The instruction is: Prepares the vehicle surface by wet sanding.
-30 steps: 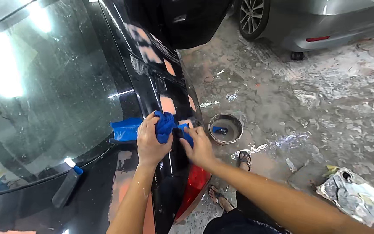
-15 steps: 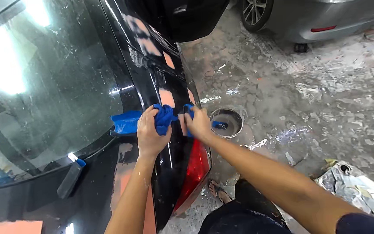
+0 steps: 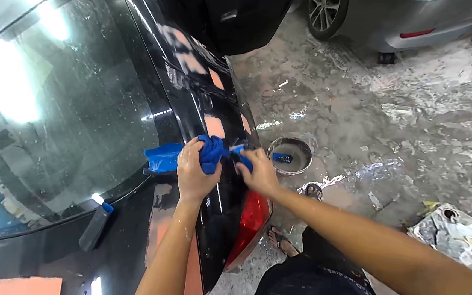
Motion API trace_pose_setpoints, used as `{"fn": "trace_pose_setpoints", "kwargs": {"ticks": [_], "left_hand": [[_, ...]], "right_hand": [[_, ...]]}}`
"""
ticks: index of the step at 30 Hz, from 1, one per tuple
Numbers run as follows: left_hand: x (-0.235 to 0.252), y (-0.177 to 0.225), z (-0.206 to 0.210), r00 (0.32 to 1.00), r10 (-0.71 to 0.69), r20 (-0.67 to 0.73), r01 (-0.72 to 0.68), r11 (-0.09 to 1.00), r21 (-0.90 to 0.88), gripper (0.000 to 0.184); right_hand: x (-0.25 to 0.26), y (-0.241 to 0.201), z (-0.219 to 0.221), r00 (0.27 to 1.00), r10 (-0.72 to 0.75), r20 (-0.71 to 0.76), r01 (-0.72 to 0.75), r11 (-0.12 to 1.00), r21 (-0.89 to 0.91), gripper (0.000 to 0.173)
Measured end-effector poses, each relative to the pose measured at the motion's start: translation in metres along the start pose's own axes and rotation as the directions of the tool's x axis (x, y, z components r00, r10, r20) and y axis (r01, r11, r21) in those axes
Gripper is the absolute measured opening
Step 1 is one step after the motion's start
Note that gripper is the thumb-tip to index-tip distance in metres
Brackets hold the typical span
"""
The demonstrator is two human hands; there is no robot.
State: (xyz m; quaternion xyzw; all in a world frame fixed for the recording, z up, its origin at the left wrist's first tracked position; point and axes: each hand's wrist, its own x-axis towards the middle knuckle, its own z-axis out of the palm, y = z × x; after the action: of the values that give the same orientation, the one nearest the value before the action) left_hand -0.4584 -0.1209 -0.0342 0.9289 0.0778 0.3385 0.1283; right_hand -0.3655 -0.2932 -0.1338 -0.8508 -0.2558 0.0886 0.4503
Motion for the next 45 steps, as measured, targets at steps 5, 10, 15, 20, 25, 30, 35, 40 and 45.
{"fn": "trace_pose_setpoints", "kwargs": {"ticks": [5,10,15,20,25,30,35,40,45], "left_hand": [[-0.004,0.002,-0.001,1.000,-0.006,-0.010,0.006,1.000,-0.016,0.056],[-0.004,0.001,-0.001,1.000,-0.002,-0.020,0.002,1.000,-0.005,0.056],[-0.004,0.004,-0.003,1.000,-0.006,-0.017,0.006,1.000,-0.009,0.056],[-0.003,0.001,-0.002,1.000,-0.002,-0.016,0.002,1.000,-0.014,0.057],[0.000,0.005,-0.003,1.000,-0.003,-0.015,0.002,1.000,-0.030,0.058],[0.001,0.003,-0.001,1.000,-0.002,-0.017,0.002,1.000,-0.031,0.057],[0.002,0.006,-0.003,1.000,-0.003,-0.009,0.003,0.999,-0.040,0.058],[0.004,0.003,-0.001,1.000,0.007,-0.016,-0.008,0.999,-0.038,0.055],[0.004,0.007,-0.003,1.000,-0.013,-0.023,0.012,0.999,-0.050,0.055]], "right_hand": [[-0.003,-0.020,-0.004,0.986,0.167,0.009,-0.167,0.986,0.016,0.043],[-0.008,0.001,-0.002,0.998,0.059,0.038,-0.058,0.998,-0.017,0.045],[0.001,-0.016,-0.004,0.975,0.218,0.042,-0.218,0.976,-0.012,0.046],[-0.008,0.005,-0.005,0.998,0.024,0.065,-0.022,0.999,-0.033,0.047],[0.000,-0.016,-0.007,0.982,0.180,0.050,-0.178,0.983,-0.039,0.046],[-0.012,0.009,-0.005,0.995,-0.072,0.064,0.076,0.996,-0.054,0.048],[-0.003,-0.017,-0.010,0.991,0.135,0.022,-0.134,0.989,-0.057,0.048],[-0.001,0.008,-0.001,1.000,-0.015,0.004,0.015,0.999,-0.043,0.047],[-0.010,-0.024,-0.007,0.992,0.123,0.007,-0.123,0.992,-0.009,0.046]]}}
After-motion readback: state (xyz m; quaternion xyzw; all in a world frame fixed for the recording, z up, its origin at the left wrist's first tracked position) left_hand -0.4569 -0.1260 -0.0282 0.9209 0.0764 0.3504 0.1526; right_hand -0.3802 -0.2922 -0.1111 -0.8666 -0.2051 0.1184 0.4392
